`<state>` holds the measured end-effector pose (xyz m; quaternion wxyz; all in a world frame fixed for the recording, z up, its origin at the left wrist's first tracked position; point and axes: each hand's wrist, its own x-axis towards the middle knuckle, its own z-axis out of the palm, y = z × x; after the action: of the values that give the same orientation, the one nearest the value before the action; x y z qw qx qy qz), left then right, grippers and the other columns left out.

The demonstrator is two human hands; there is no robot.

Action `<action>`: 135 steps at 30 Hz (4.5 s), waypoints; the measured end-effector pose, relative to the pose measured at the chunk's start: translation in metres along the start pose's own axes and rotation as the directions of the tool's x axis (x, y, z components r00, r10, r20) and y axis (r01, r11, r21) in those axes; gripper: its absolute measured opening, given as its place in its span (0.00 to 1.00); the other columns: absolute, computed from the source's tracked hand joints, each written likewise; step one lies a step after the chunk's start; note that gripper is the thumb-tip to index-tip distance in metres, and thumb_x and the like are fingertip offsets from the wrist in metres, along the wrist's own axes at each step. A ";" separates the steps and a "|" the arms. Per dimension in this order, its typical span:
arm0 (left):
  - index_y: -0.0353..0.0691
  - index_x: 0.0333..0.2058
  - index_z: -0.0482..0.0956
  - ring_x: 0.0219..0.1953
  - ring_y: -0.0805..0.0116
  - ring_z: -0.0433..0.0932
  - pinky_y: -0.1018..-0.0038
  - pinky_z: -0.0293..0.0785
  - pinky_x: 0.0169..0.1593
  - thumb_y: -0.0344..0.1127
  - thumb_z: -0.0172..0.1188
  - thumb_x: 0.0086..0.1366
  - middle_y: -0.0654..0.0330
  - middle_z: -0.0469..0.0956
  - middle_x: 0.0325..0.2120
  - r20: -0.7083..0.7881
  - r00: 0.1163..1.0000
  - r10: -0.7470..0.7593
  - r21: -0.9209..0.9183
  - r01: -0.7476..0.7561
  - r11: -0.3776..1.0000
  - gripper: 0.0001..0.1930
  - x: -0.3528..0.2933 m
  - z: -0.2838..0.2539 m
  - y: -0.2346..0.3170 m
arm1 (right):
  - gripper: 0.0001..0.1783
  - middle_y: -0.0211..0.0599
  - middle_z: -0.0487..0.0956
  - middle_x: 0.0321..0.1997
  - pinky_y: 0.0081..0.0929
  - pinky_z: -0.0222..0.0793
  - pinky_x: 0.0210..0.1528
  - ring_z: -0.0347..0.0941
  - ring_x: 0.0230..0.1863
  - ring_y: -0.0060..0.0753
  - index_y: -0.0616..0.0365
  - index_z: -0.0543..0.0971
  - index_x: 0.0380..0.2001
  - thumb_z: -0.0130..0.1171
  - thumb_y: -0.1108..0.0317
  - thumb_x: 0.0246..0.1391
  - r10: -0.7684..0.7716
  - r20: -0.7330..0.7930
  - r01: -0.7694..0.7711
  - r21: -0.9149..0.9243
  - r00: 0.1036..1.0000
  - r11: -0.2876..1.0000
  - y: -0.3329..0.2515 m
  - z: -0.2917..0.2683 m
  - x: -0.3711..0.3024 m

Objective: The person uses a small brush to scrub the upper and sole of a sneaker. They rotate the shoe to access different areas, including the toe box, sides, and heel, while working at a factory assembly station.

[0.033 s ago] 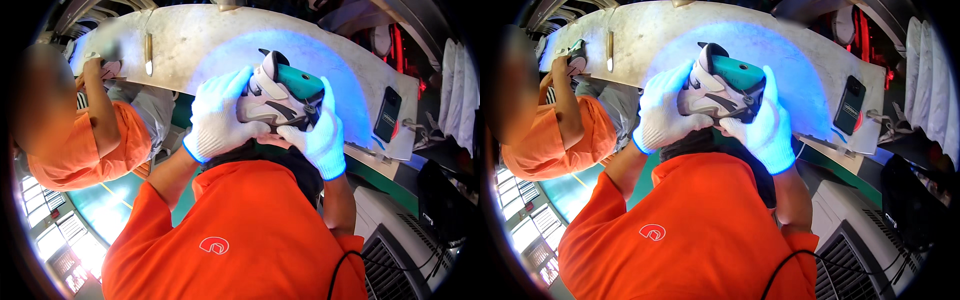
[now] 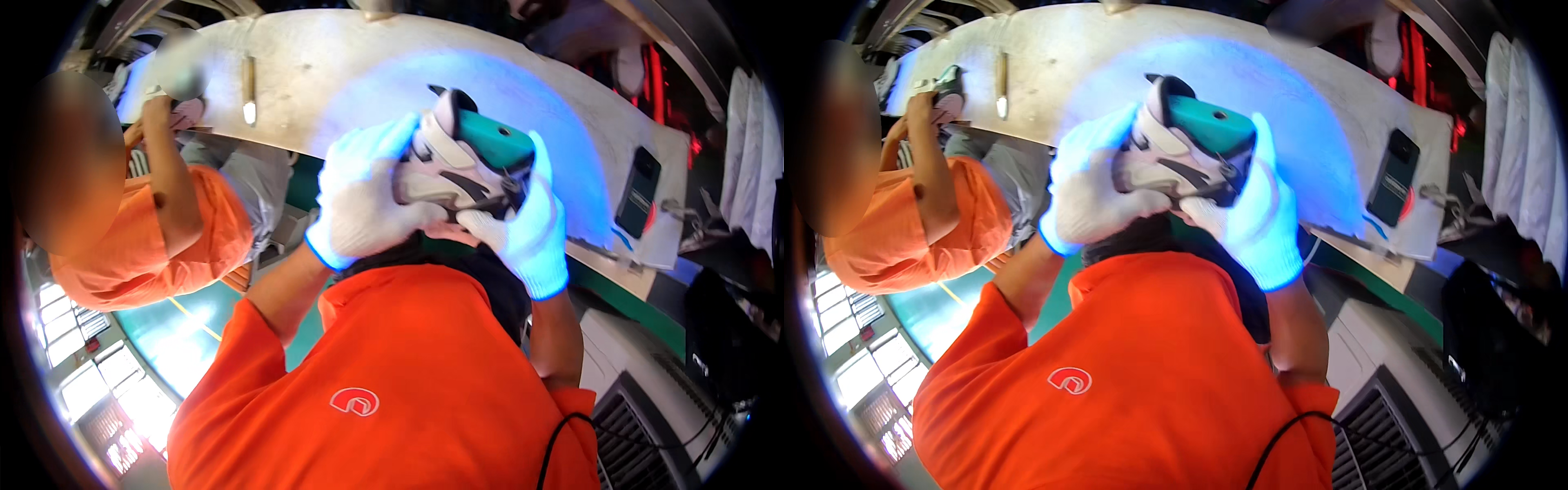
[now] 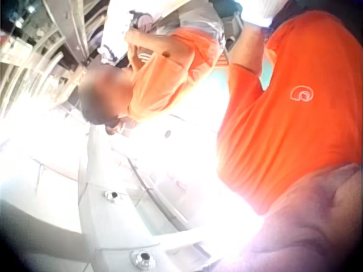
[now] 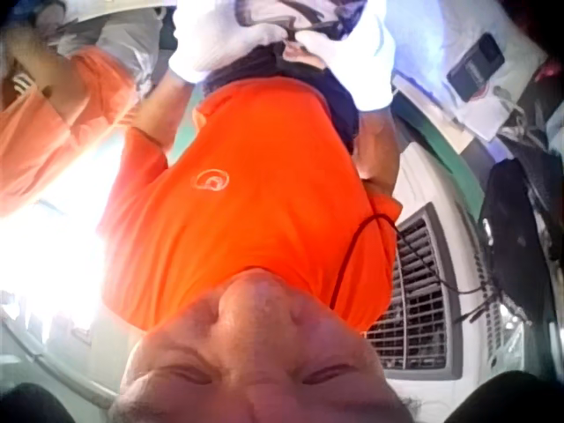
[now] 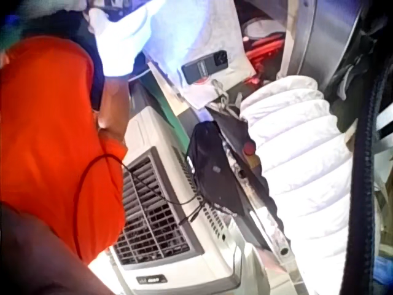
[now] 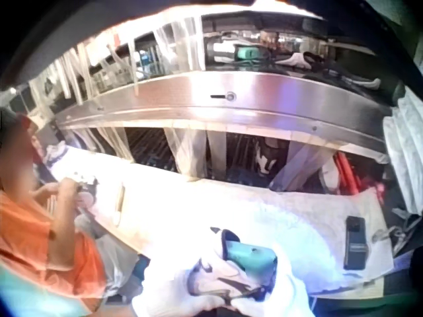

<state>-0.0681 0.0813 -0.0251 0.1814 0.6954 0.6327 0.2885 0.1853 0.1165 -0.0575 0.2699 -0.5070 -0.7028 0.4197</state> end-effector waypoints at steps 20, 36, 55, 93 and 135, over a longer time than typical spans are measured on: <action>0.36 0.72 0.71 0.61 0.40 0.80 0.50 0.74 0.65 0.54 0.87 0.40 0.44 0.82 0.56 0.100 0.993 -0.069 -0.027 0.072 0.997 0.61 -0.004 -0.004 0.000 | 0.72 0.63 0.70 0.77 0.55 0.67 0.79 0.71 0.75 0.62 0.61 0.54 0.85 0.83 0.68 0.38 0.049 -0.043 -0.042 0.149 0.998 0.988 -0.011 0.012 -0.004; 0.35 0.69 0.73 0.59 0.36 0.82 0.48 0.79 0.63 0.49 0.83 0.47 0.40 0.84 0.54 0.195 0.980 0.034 -0.109 -0.013 0.994 0.51 -0.004 -0.012 -0.020 | 0.72 0.61 0.69 0.79 0.54 0.67 0.79 0.69 0.77 0.59 0.63 0.54 0.85 0.84 0.70 0.37 -0.006 -0.101 0.014 0.080 0.995 0.997 -0.006 0.017 -0.007; 0.33 0.70 0.72 0.50 0.35 0.86 0.49 0.83 0.55 0.50 0.84 0.45 0.40 0.84 0.51 0.234 0.972 -0.009 0.003 0.009 1.000 0.54 -0.005 -0.028 -0.007 | 0.71 0.58 0.66 0.82 0.54 0.60 0.83 0.64 0.81 0.58 0.62 0.56 0.85 0.83 0.68 0.37 0.031 -0.046 -0.025 0.137 0.998 0.990 -0.009 0.007 -0.004; 0.38 0.62 0.81 0.48 0.50 0.91 0.59 0.85 0.55 0.43 0.90 0.42 0.52 0.91 0.45 0.077 0.996 0.041 -0.005 -0.040 0.999 0.46 0.003 0.008 0.001 | 0.09 0.28 0.84 0.34 0.26 0.75 0.41 0.80 0.36 0.27 0.59 0.87 0.38 0.70 0.65 0.67 0.455 0.011 -0.326 0.713 0.890 0.621 0.030 0.014 0.038; 0.34 0.71 0.69 0.62 0.57 0.84 0.60 0.81 0.67 0.38 0.94 0.45 0.51 0.82 0.60 0.146 0.975 0.168 -0.130 -0.150 0.980 0.57 0.022 0.028 -0.066 | 0.18 0.50 0.87 0.41 0.51 0.84 0.59 0.88 0.47 0.51 0.61 0.77 0.30 0.63 0.62 0.74 0.459 -0.088 0.021 0.988 0.884 0.150 0.040 0.030 0.045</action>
<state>-0.1009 0.1151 -0.0830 0.2477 0.7523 0.5404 0.2838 0.1655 0.1547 -0.1088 0.5902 -0.3850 -0.1232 0.6987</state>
